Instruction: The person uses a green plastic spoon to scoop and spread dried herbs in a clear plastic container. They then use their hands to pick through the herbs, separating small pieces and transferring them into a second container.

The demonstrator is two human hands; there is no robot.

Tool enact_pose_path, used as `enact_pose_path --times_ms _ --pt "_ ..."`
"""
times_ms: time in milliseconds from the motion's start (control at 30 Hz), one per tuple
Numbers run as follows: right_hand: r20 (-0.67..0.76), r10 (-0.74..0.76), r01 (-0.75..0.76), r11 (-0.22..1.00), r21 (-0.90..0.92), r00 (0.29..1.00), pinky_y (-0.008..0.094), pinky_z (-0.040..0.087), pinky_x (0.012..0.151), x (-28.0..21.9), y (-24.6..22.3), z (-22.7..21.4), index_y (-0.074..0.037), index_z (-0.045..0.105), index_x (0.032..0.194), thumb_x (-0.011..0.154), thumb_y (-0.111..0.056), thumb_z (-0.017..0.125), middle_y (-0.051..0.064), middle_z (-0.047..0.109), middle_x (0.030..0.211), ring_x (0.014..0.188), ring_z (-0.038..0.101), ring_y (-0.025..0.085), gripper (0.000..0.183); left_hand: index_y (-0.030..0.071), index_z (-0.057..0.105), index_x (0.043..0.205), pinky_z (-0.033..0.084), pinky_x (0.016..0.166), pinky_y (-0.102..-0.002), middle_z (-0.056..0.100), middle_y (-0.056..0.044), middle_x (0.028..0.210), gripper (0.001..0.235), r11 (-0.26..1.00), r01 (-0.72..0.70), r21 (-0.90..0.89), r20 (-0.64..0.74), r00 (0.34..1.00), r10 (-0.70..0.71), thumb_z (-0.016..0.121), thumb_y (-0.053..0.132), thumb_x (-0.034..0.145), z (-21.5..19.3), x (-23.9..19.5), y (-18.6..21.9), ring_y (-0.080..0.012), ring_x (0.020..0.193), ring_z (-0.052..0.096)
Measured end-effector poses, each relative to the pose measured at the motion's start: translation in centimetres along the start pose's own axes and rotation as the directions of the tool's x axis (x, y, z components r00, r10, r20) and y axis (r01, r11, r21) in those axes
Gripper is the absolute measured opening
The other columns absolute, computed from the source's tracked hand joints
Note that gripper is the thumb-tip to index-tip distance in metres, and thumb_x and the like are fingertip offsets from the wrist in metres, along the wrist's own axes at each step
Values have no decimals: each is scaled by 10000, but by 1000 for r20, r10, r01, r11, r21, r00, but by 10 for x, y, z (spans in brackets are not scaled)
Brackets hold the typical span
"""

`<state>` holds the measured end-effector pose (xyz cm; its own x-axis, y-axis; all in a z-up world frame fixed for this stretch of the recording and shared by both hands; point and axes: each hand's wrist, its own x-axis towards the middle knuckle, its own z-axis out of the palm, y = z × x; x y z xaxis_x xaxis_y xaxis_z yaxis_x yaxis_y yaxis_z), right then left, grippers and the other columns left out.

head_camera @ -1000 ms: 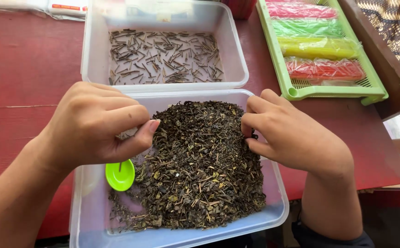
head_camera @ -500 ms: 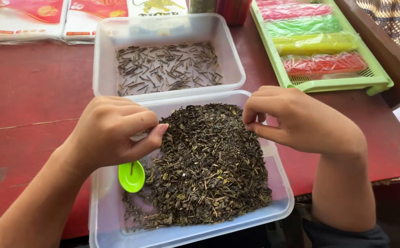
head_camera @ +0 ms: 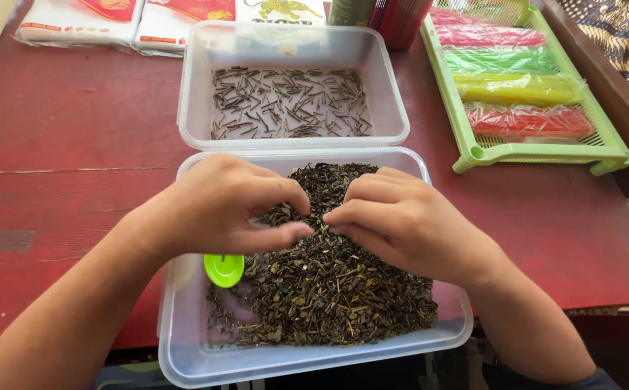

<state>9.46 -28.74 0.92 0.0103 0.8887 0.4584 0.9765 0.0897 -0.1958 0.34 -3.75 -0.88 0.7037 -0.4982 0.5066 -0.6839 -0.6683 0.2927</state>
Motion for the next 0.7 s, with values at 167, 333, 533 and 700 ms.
enact_pose_path --times_ms 167,333,533,700 --pt "14 88 -89 991 102 996 352 474 684 2 -3 3 -64 674 976 980 -118 696 61 614 838 726 611 234 58 187 690 1026 449 509 -404 669 -19 667 173 995 3 -96 128 992 9 636 346 986 6 3 9 -261 560 647" --pt "16 141 -142 974 174 990 321 454 646 4 -4 2 -73 671 932 958 -135 727 43 603 792 689 593 205 88 151 650 1008 459 516 -432 707 -51 744 112 997 -45 -66 89 995 51 620 258 1005 10 3 7 -318 596 655" --pt "-19 28 -26 997 75 999 345 352 778 5 -4 2 -101 686 949 961 -192 744 7 589 827 770 523 196 109 168 637 1011 446 506 -405 672 -18 694 54 997 -5 -78 86 996 12 607 185 969 7 1 8 -272 554 630" --pt "-56 38 -34 997 75 998 353 371 812 7 -7 -3 -89 687 949 977 -199 702 7 575 802 785 508 208 114 216 648 914 469 547 -414 689 23 648 20 994 110 -10 121 987 -108 644 233 922 -6 -3 3 -247 534 633"
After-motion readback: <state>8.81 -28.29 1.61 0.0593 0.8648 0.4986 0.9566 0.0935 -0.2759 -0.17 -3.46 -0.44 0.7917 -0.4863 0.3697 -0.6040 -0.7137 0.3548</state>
